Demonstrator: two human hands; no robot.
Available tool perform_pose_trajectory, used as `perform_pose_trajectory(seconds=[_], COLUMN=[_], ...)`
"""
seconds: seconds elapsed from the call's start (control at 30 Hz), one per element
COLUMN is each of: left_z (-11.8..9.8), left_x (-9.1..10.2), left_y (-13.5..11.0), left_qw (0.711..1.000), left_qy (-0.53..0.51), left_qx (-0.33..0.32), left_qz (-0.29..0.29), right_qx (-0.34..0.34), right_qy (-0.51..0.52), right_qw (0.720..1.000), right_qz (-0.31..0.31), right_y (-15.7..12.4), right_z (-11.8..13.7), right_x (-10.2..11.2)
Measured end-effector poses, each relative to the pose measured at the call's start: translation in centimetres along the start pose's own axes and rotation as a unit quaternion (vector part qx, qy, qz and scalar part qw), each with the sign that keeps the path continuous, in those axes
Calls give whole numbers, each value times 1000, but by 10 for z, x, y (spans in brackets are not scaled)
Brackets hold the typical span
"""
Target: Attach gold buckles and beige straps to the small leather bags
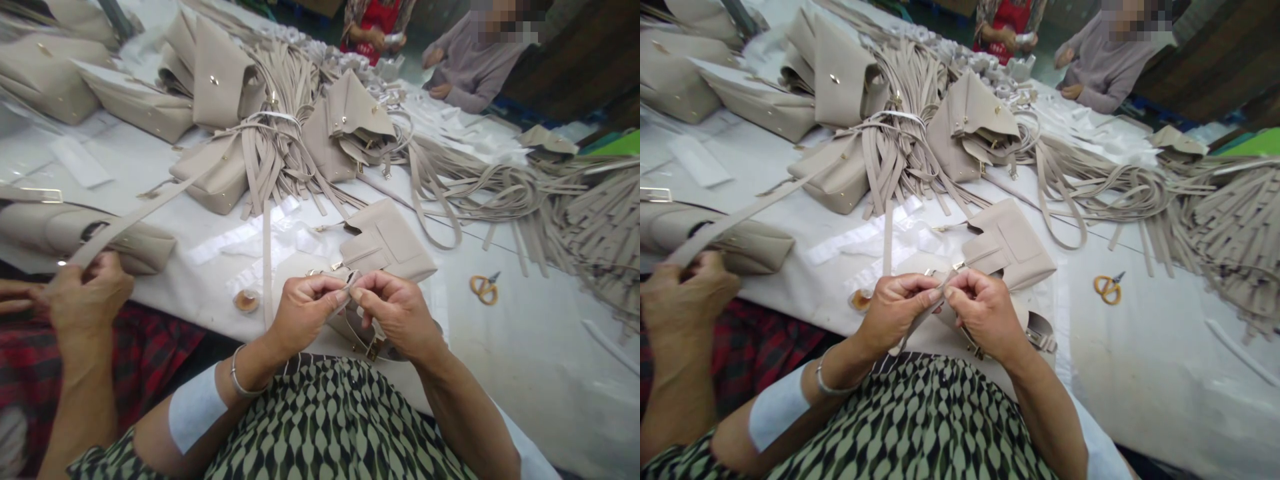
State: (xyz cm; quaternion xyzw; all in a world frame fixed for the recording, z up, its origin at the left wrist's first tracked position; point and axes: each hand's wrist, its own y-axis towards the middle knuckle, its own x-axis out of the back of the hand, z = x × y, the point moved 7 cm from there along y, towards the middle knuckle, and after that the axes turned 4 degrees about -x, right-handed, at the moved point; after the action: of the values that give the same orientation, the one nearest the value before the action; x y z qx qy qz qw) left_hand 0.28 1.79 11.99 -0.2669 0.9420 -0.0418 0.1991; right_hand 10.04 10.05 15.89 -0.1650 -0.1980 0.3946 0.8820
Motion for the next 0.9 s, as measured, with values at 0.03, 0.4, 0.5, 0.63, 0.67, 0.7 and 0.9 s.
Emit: perform_pose_trajectory(seconds=[0.03,0.4,0.5,0.63,0.67,0.7,0.9], left_z=[2,12,12,12,12,12,16], left_x=[-1,-17,-18,-18,-18,-18,-19], left_y=[0,-5,-6,-7,-7,-7,-9], left_qw=[999,969,968,968,969,971,978], left_qy=[-32,-200,-205,-207,-206,-204,-167], left_qx=[18,141,141,134,128,121,117], left_qz=[0,43,44,37,37,38,42], right_qx=[2,61,28,22,21,20,5], right_qy=[11,167,131,110,108,106,108], right_qw=[1000,975,988,991,991,991,993], right_qz=[10,-132,-82,-74,-75,-75,-46], right_y=[-2,-13,-13,-16,-16,-17,-18], right_z=[1,-10,-14,-13,-13,-13,-17], right_x=[-1,20,13,10,10,10,5])
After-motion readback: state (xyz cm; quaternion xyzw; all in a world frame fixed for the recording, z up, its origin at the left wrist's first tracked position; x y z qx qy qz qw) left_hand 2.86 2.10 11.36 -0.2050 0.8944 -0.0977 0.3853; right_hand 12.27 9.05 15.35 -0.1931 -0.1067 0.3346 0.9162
